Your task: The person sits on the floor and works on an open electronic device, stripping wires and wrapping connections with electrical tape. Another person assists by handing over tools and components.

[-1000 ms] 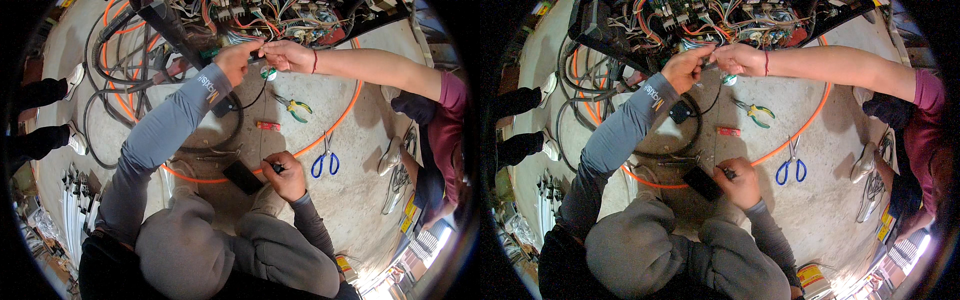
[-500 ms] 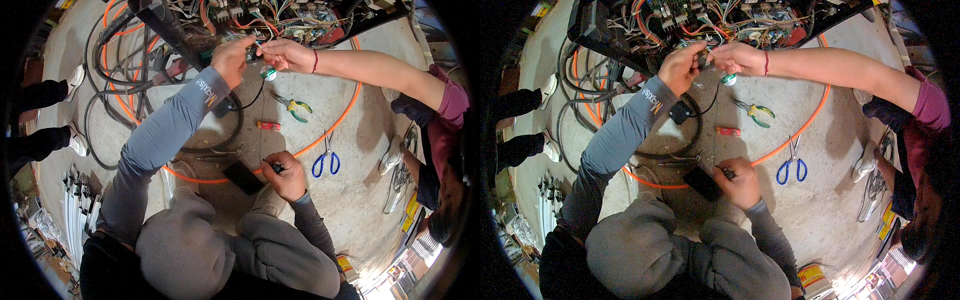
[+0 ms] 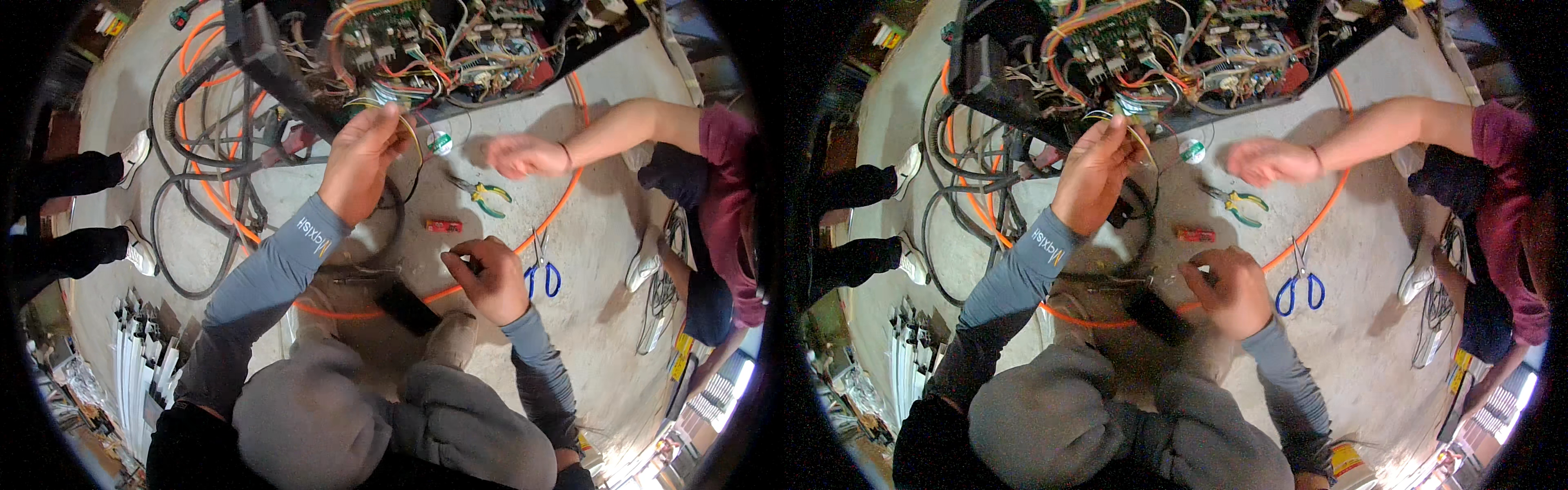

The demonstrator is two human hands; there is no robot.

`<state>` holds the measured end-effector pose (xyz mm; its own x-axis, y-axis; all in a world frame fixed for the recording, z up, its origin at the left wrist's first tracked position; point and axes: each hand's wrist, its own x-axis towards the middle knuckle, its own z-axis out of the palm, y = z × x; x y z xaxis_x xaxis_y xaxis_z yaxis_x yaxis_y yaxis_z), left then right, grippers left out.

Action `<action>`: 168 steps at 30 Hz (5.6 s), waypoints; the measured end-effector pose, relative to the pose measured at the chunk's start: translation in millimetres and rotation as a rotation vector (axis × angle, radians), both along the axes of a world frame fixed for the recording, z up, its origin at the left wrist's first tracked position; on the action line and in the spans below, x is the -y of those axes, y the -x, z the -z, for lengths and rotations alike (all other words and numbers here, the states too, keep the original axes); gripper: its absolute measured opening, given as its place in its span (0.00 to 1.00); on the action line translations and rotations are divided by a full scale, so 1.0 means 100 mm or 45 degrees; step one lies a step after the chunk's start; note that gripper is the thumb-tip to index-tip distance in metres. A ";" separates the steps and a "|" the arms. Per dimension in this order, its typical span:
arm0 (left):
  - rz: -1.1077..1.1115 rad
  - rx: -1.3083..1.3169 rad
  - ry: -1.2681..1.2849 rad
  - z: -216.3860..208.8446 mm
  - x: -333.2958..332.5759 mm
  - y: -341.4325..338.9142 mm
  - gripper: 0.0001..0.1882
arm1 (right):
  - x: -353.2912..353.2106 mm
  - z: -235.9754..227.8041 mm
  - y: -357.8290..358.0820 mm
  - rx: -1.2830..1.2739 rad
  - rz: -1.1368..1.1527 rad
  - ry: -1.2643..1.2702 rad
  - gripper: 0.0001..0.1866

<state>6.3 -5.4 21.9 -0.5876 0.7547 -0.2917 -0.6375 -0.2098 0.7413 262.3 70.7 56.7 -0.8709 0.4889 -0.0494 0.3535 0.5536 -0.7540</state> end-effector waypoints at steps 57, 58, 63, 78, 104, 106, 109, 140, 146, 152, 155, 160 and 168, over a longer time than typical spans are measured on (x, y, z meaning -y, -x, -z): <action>-0.331 -1.108 0.295 -0.71 0.44 -0.21 0.15 | -0.57 -1.06 1.38 -0.360 -0.417 -0.800 0.06; -0.392 -1.527 0.310 -0.78 0.47 -0.19 0.17 | -0.60 -1.13 1.39 -0.332 -0.503 -0.831 0.07; -0.442 -2.112 0.301 -0.82 0.29 -0.05 0.20 | -0.74 -1.25 1.56 -0.370 -0.667 -0.829 0.08; -0.670 -0.762 0.188 -0.44 -0.17 -0.12 0.15 | -0.88 -1.19 2.01 -0.343 -0.430 -0.666 0.11; 0.341 -0.909 0.141 -0.37 0.51 -0.54 0.23 | -0.45 -0.37 0.64 -0.319 -0.260 -0.117 0.08; 0.385 -0.655 0.057 -0.40 0.51 -0.59 0.21 | -0.40 -0.27 0.53 -0.331 -0.223 -0.119 0.09; 0.359 -0.284 0.102 -0.50 0.49 -0.58 0.18 | -0.34 -0.16 0.38 -0.397 -0.285 -0.192 0.10; 0.089 -0.068 0.007 -0.46 0.60 -0.91 0.13 | -0.09 -0.49 0.25 -0.175 0.147 0.420 0.07; -0.266 -0.496 -0.190 -0.47 0.69 -0.77 0.12 | -0.25 -0.29 -0.04 -0.345 0.739 1.015 0.21; 0.332 -1.468 0.161 -0.75 0.78 -0.84 0.10 | 0.16 -0.29 -0.49 -0.386 0.511 1.227 0.18; 0.468 -1.343 0.140 -0.67 0.72 -0.94 0.08 | 0.32 -0.29 -0.54 -0.462 0.489 1.230 0.25; 0.375 -0.626 0.221 -0.46 0.74 -1.13 0.14 | 0.34 -0.34 -0.52 -0.600 0.347 0.859 0.38; 0.509 -0.261 0.296 -0.52 0.63 -1.02 0.17 | 0.27 -0.45 -0.64 -0.315 0.166 0.213 0.23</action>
<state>108.1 -68.7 73.9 -0.3284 0.8613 -0.3877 -0.4710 0.2065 0.8576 326.2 43.5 101.8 -0.7971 0.6001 0.0668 0.2083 0.3771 -0.9024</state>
